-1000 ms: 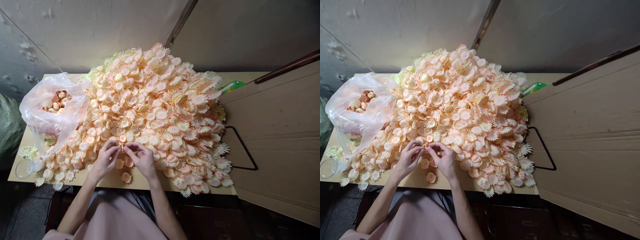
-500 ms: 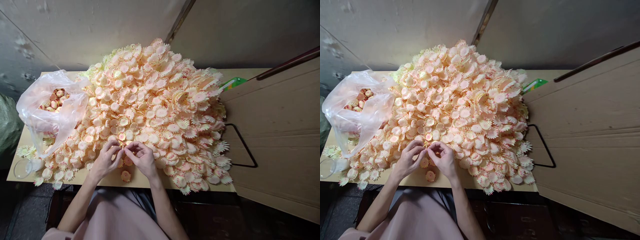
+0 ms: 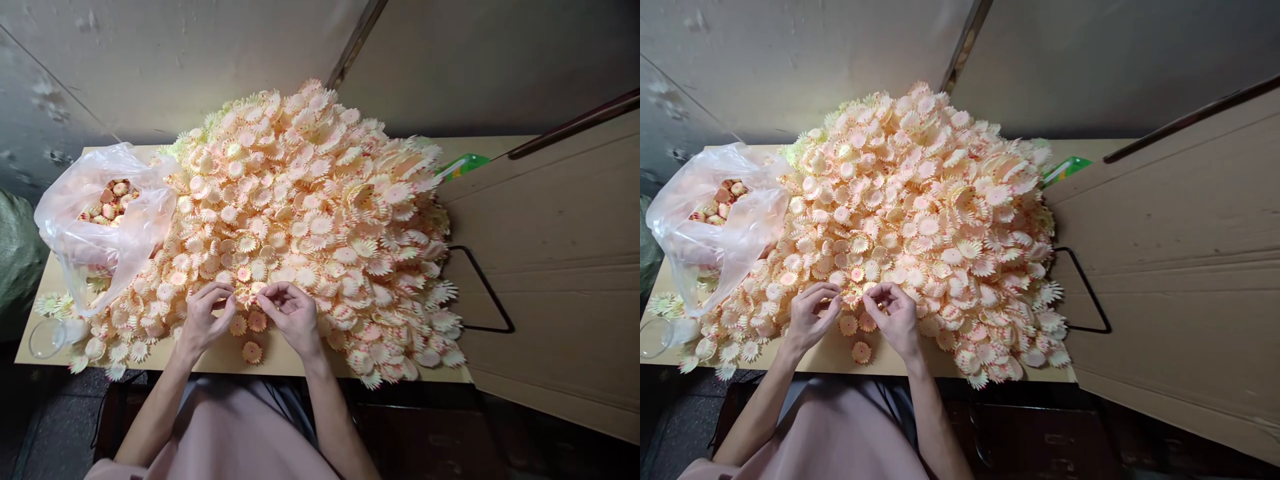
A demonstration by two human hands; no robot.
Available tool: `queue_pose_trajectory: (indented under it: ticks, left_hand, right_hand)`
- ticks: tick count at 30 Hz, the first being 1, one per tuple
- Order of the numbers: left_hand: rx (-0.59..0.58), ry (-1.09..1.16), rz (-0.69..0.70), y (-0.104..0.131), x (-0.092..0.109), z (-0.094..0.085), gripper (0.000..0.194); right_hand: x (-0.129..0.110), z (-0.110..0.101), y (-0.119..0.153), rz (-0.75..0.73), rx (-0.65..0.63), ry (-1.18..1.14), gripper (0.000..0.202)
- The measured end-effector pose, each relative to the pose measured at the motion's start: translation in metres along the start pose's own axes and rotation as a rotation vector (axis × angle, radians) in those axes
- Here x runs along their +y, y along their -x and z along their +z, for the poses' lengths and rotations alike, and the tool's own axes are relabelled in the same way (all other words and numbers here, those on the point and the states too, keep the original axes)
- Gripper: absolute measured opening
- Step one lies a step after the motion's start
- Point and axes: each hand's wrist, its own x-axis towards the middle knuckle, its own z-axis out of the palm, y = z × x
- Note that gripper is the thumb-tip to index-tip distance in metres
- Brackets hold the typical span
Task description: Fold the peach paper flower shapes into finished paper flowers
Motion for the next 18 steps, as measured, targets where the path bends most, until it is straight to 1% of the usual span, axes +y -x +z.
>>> queue_pose_trajectory:
  ticks: [2, 4, 7, 9, 12, 15, 18]
  left_hand:
    - [0.005, 0.023, -0.024, 0.000, -0.001, 0.001, 0.004]
    - [-0.008, 0.032, -0.013, 0.000, -0.002, 0.002, 0.007]
    - [-0.039, 0.007, 0.051, -0.001, -0.002, 0.004, 0.014]
    - [-0.056, 0.016, 0.040, 0.000, -0.001, 0.006, 0.015]
    - [-0.037, 0.100, -0.046, 0.002, -0.002, 0.011, 0.008]
    - [-0.011, 0.165, -0.150, 0.003, -0.006, 0.016, 0.017]
    - [-0.008, 0.219, -0.256, 0.004, -0.010, 0.018, 0.018]
  right_hand:
    - [-0.002, 0.000, 0.001, 0.000, -0.024, 0.005, 0.022]
    - [-0.004, 0.001, 0.002, 0.002, -0.039, 0.009, 0.022]
    - [-0.004, 0.004, 0.003, 0.043, -0.073, -0.004, 0.024]
    - [-0.003, 0.006, 0.004, 0.060, -0.089, -0.003, 0.026]
    - [0.000, 0.008, 0.006, 0.015, -0.093, 0.017, 0.026]
    - [0.001, 0.009, 0.007, -0.005, -0.100, 0.035, 0.025]
    - [0.001, 0.011, 0.008, -0.007, -0.079, 0.046, 0.027]
